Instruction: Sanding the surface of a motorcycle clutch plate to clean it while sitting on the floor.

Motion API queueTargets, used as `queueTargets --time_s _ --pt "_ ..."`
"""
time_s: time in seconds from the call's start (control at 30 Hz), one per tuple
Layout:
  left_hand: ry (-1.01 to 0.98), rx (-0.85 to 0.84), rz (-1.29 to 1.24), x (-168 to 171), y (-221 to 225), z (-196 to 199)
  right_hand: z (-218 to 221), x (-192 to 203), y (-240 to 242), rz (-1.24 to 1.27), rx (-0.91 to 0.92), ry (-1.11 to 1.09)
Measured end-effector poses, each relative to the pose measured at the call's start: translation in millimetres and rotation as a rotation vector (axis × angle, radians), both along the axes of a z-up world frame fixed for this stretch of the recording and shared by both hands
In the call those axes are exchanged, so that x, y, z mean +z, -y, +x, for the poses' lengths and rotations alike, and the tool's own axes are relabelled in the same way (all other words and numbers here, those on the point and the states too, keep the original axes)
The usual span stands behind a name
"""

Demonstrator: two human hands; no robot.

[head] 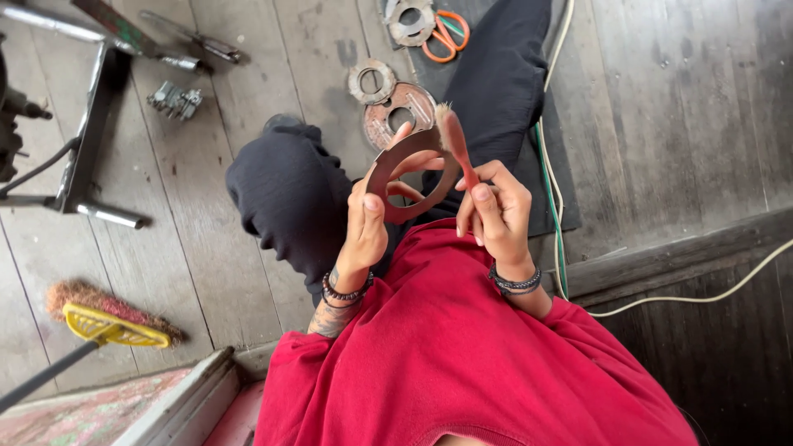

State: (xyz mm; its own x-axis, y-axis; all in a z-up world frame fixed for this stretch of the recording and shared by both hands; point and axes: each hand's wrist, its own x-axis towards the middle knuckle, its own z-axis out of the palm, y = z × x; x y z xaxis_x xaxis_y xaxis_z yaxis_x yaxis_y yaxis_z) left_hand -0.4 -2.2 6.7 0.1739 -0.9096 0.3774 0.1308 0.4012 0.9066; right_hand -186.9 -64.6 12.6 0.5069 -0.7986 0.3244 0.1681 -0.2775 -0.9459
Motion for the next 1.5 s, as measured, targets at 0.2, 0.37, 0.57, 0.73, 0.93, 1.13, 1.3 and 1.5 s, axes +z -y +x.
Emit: queueTargets --time_s 0.2,0.37,0.57,0.73,0.93,1.13,1.3,1.5 --pt "-0.053 -0.017 0.06 3.4 -6.0 0.1 8.5 -1.5 -9.4 -0.053 0.086 -0.083" --pt "-0.032 0.026 0.012 -2.5 -1.5 -4.0 10.7 3.0 -7.9 -0.027 0.059 -0.046" --pt "-0.019 0.048 0.011 -4.1 1.2 -3.9 2.1 1.7 2.9 -0.017 0.007 -0.065" --pt "0.167 0.253 0.002 11.2 -1.9 -12.2 11.1 -0.1 -7.9 -0.068 0.142 -0.105" --pt "0.045 0.091 -0.018 -5.2 -0.2 -2.4 6.1 -1.1 0.6 0.01 -0.017 -0.028" --pt "0.104 0.291 0.007 -27.6 -10.2 -2.3 12.5 -1.7 -6.2 0.002 0.13 -0.071" --pt "0.18 0.313 0.005 21.8 -8.2 -10.6 15.0 -1.7 -15.2 -0.058 0.123 -0.11" --pt "0.045 0.089 -0.072 -2.0 1.8 -6.2 4.2 -3.2 6.1 0.018 0.021 -0.033"
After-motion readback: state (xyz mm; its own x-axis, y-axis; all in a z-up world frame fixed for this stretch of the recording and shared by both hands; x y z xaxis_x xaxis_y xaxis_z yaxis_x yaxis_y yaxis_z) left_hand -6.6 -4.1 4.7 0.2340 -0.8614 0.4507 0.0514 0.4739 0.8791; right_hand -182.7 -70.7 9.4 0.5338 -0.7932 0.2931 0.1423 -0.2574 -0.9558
